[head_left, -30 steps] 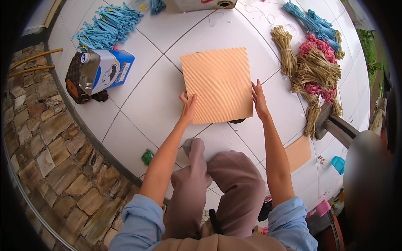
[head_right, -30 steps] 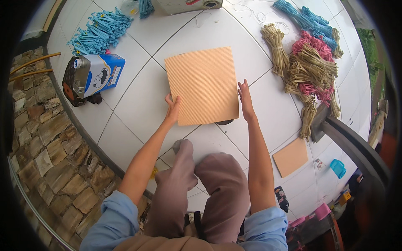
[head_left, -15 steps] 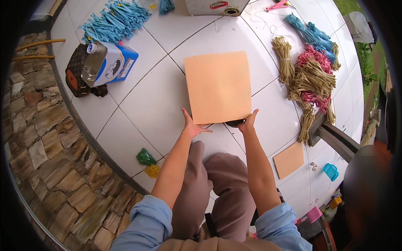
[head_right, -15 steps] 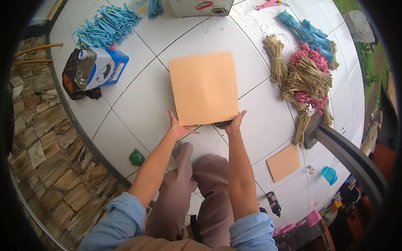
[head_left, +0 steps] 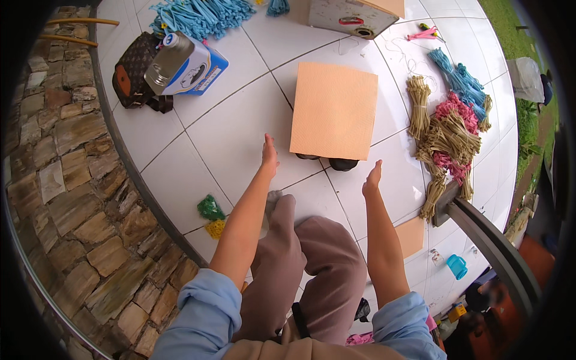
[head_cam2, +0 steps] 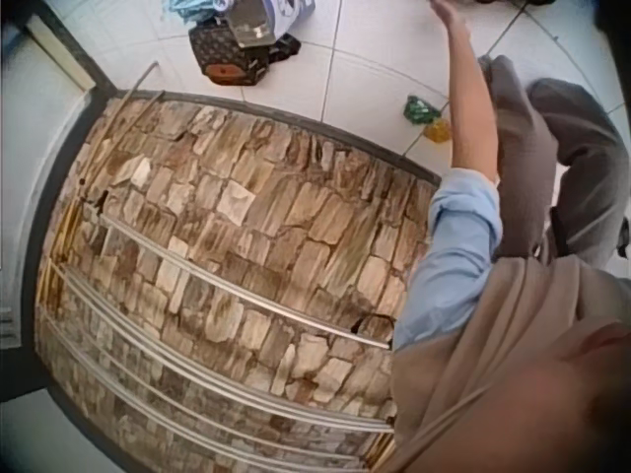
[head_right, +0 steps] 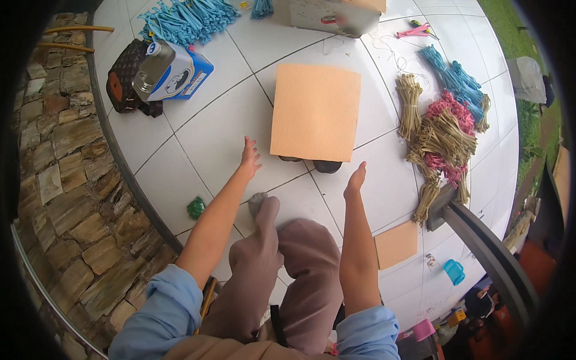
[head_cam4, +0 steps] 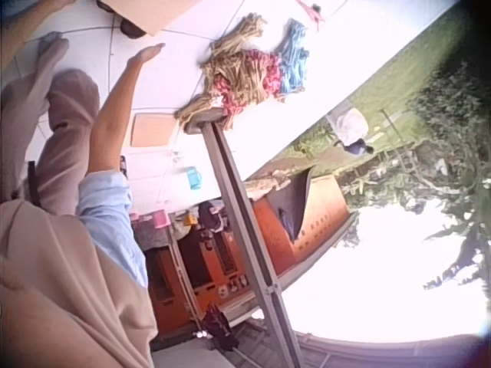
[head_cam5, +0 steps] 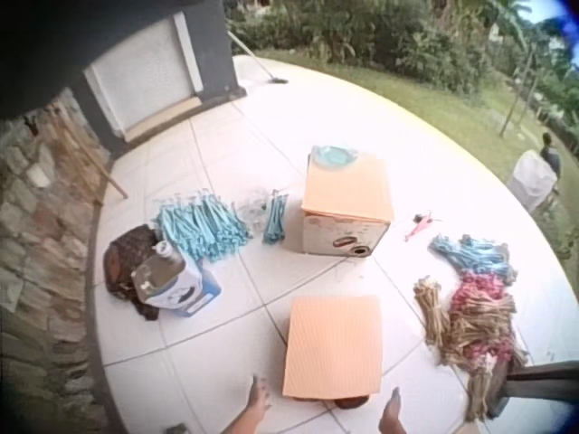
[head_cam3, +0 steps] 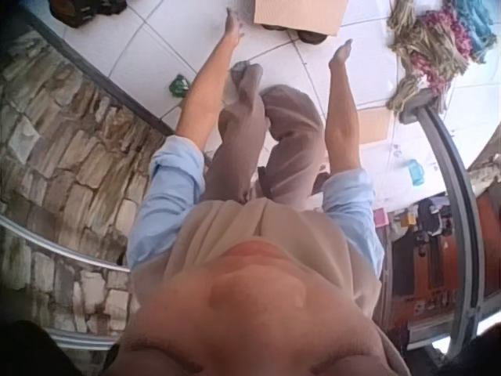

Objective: The person prepares small yellow and green floral components by dipping them in a bowl of liquid and arranging them on a flat board, and also handles blue strap components.

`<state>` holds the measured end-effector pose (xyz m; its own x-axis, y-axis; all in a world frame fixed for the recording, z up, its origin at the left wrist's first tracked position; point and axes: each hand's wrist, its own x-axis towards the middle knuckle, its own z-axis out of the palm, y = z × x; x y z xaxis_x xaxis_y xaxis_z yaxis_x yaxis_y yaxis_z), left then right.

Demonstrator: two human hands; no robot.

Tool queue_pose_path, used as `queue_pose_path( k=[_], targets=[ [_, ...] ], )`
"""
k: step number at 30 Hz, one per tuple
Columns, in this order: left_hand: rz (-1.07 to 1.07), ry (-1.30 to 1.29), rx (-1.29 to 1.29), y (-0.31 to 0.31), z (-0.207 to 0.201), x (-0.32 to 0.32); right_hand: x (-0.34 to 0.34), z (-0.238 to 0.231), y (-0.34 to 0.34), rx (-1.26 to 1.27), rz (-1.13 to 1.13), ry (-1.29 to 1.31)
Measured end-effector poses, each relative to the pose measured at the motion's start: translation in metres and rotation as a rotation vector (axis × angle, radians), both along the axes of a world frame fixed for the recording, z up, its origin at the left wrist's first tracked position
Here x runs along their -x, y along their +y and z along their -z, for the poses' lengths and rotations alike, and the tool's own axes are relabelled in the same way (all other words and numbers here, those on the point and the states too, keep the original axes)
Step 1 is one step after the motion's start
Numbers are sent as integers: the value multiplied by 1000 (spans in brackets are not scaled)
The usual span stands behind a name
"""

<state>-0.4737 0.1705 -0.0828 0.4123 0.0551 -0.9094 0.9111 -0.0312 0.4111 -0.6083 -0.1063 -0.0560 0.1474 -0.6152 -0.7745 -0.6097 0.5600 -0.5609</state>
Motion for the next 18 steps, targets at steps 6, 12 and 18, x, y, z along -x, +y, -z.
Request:
queue_pose_path(
  k=[6,12,18],
  targets=[
    [732,-307,-186,110,-99,94,111,-75,-16,60,-1238,237],
    [367,-163,-372,221,-174,215,92,-99,16,-11,-1765,269],
    [-389,-272,-322,248,-196,322,-49,-101,161,329,-2202,-84]
  ],
)
